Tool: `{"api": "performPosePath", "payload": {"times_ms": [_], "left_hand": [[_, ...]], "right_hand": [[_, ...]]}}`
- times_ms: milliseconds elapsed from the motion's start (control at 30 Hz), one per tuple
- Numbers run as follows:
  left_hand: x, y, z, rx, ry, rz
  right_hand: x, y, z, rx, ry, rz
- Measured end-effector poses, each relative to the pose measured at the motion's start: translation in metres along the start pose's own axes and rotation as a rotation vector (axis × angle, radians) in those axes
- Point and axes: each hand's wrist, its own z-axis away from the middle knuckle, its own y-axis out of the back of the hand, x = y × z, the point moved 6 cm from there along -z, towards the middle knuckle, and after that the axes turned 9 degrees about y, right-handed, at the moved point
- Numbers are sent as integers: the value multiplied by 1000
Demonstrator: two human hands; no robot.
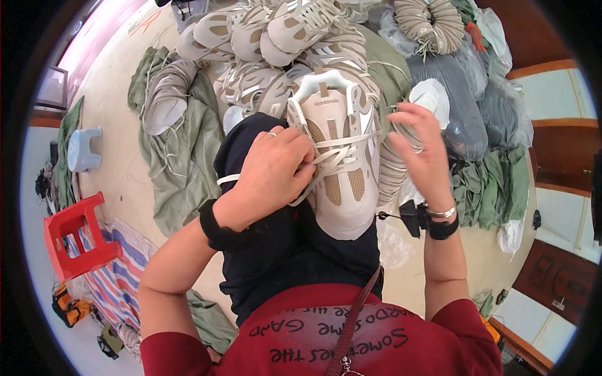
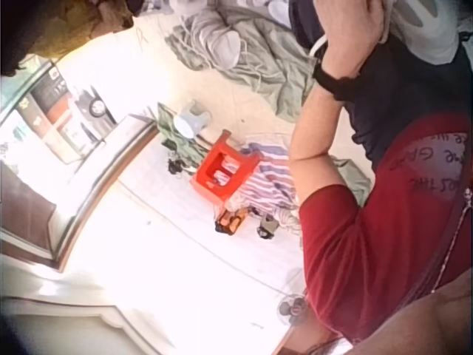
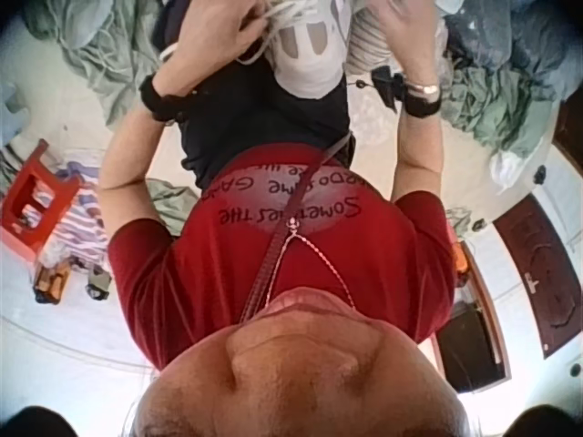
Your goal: The recorder is threading and lacing a white sneaker.
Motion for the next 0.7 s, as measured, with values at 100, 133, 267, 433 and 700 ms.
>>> {"api": "performPosePath", "payload": {"times_ms": [100, 133, 267, 433, 700], "left_hand": [[0, 9, -1, 50, 45, 130], [4, 20, 0, 184, 50, 96], [21, 25, 6, 248, 18, 68], [27, -3, 1, 151, 26, 120], [11, -6, 0, -386, 467, 1038]], "right_hand": [[-32, -25, -13, -126, 189, 4], [-35, -32, -14, -147, 183, -1], [-33, -42, -18, -199, 209, -8], [-36, -46, -20, -194, 205, -79], [-35, -46, -15, -205, -67, -327]]}}
